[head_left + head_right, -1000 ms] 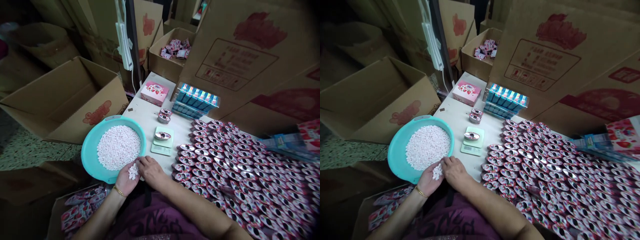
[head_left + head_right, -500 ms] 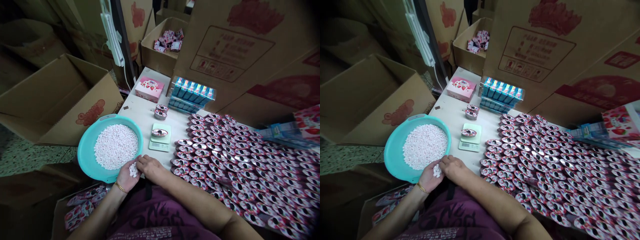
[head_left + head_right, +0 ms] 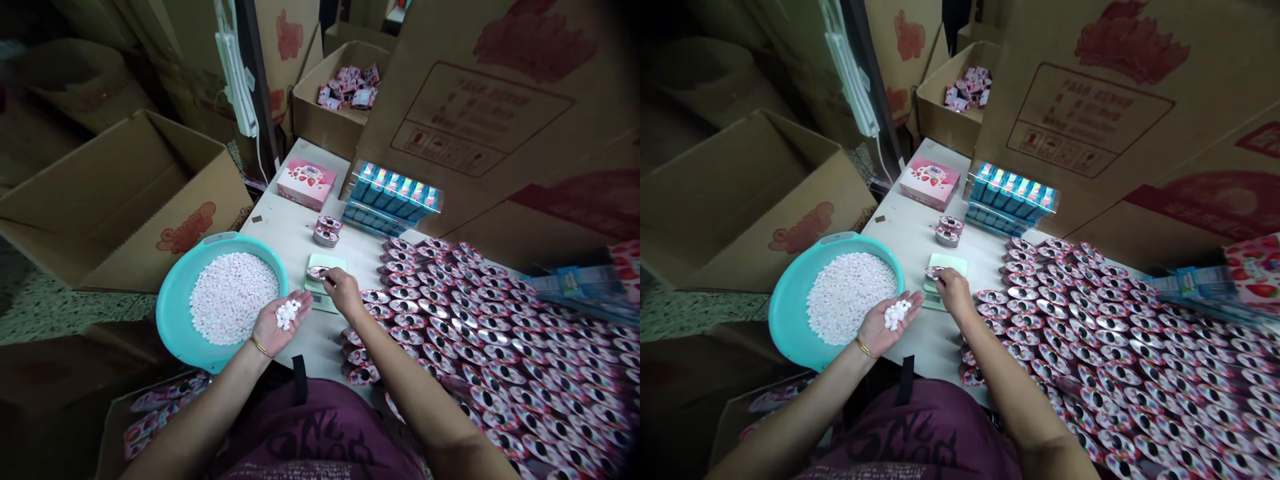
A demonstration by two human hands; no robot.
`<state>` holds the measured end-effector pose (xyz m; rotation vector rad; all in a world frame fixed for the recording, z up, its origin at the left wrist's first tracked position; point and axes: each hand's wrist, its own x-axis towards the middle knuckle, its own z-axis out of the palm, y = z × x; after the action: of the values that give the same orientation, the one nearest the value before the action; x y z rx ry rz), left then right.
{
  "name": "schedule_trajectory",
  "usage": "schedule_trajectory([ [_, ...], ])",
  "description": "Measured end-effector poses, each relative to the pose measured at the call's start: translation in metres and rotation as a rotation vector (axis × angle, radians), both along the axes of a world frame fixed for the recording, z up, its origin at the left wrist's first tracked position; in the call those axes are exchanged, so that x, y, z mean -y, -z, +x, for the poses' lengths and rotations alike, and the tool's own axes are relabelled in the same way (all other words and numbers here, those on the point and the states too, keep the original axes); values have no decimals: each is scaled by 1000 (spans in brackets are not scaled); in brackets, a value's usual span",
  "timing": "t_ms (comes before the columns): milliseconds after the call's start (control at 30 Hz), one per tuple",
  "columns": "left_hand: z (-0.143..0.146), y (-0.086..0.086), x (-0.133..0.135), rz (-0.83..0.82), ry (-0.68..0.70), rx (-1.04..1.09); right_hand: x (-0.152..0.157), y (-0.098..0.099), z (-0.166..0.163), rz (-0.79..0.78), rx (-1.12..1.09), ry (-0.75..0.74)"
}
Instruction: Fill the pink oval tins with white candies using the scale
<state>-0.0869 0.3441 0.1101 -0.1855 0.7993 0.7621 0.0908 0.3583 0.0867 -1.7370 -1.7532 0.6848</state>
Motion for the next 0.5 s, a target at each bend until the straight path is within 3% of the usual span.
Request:
schedule_trajectory([
  [267, -14, 5, 8, -43, -53, -24, -20, 24, 13, -73, 125, -14],
  [400, -19, 6, 10, -47, -59, -15, -17, 26, 14, -69, 70, 12],
  [500, -27, 5, 13, -56, -77, -24, -10, 22, 18, 2, -4, 117],
])
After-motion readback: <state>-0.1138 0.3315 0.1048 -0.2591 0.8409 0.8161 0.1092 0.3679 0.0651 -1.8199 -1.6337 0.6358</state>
